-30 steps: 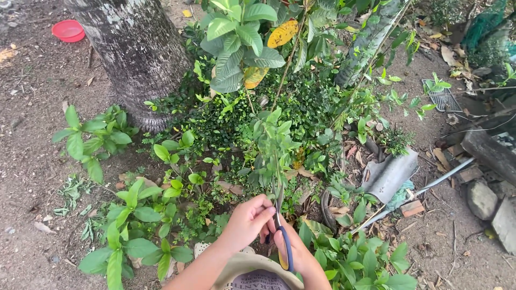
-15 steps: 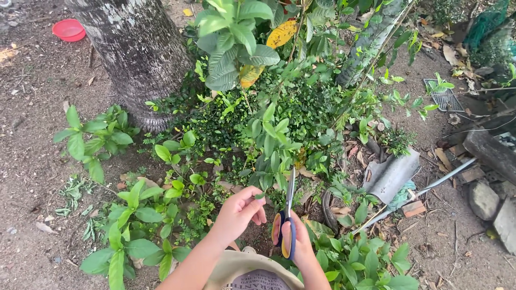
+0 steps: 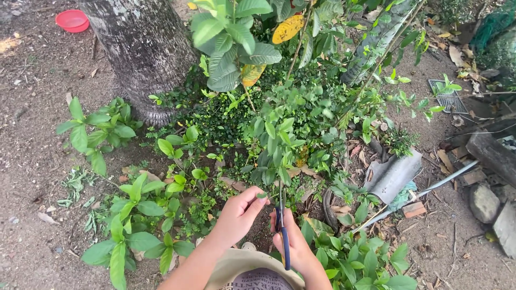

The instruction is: Trim and remove damaged or excess leaves from garden bushes and low tree branches using shears.

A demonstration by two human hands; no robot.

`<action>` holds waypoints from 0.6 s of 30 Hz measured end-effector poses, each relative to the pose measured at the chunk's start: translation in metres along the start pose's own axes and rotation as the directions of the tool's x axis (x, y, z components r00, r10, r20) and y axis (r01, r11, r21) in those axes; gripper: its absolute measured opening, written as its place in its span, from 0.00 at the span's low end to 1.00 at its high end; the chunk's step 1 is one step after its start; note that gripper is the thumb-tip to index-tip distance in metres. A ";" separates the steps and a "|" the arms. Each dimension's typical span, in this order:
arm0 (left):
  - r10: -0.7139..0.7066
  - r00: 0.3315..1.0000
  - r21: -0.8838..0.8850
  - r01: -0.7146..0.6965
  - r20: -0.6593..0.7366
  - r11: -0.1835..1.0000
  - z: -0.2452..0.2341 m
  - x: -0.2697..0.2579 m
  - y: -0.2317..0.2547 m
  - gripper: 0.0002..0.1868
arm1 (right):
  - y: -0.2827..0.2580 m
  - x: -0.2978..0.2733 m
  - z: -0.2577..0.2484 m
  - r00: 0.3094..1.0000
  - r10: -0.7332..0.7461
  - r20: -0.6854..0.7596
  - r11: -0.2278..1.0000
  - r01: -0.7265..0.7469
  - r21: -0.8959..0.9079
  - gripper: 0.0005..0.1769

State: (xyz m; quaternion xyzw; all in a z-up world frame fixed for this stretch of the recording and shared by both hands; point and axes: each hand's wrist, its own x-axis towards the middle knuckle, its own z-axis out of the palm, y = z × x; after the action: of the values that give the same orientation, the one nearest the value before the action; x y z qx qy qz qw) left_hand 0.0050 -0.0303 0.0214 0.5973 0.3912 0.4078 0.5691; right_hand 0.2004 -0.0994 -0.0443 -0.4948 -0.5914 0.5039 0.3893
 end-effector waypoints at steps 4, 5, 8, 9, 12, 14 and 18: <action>-0.005 0.999 0.068 0.009 -0.051 0.998 -0.002 -0.003 -0.007 0.07 | 0.002 -0.002 0.000 0.996 -0.048 0.072 0.998 0.051 -0.029 0.45; -0.016 0.999 0.085 0.020 -0.046 0.996 -0.003 -0.004 -0.007 0.07 | -0.001 -0.002 0.000 0.992 -0.079 0.096 0.995 0.085 -0.050 0.44; -0.039 0.999 0.112 0.042 -0.028 0.993 -0.004 -0.008 -0.008 0.07 | -0.004 -0.002 0.001 0.991 -0.070 0.112 0.993 0.080 -0.090 0.41; -0.046 0.999 0.127 0.047 -0.013 0.991 -0.004 -0.009 -0.008 0.06 | -0.005 -0.001 0.001 0.994 -0.035 0.102 0.993 0.046 -0.108 0.39; -0.011 1.000 0.136 0.014 -0.024 0.991 -0.006 -0.013 -0.005 0.06 | 0.018 -0.002 -0.004 0.996 -0.076 0.039 0.988 0.080 -0.130 0.32; 0.002 0.999 0.136 0.004 -0.047 0.991 -0.008 -0.012 -0.005 0.05 | 0.025 -0.005 -0.005 0.999 0.040 -0.019 0.995 -0.041 -0.087 0.29; -0.004 0.995 0.125 0.016 -0.098 0.992 -0.011 -0.010 -0.008 0.04 | 0.045 -0.009 -0.014 0.993 0.019 -0.114 0.993 -0.032 -0.117 0.22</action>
State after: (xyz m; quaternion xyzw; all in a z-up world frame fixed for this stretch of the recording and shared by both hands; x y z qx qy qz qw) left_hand -0.0089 -0.0350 0.0134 0.6093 0.4464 0.4084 0.5125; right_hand 0.2241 -0.1047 -0.0851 -0.5524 -0.5908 0.4440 0.3855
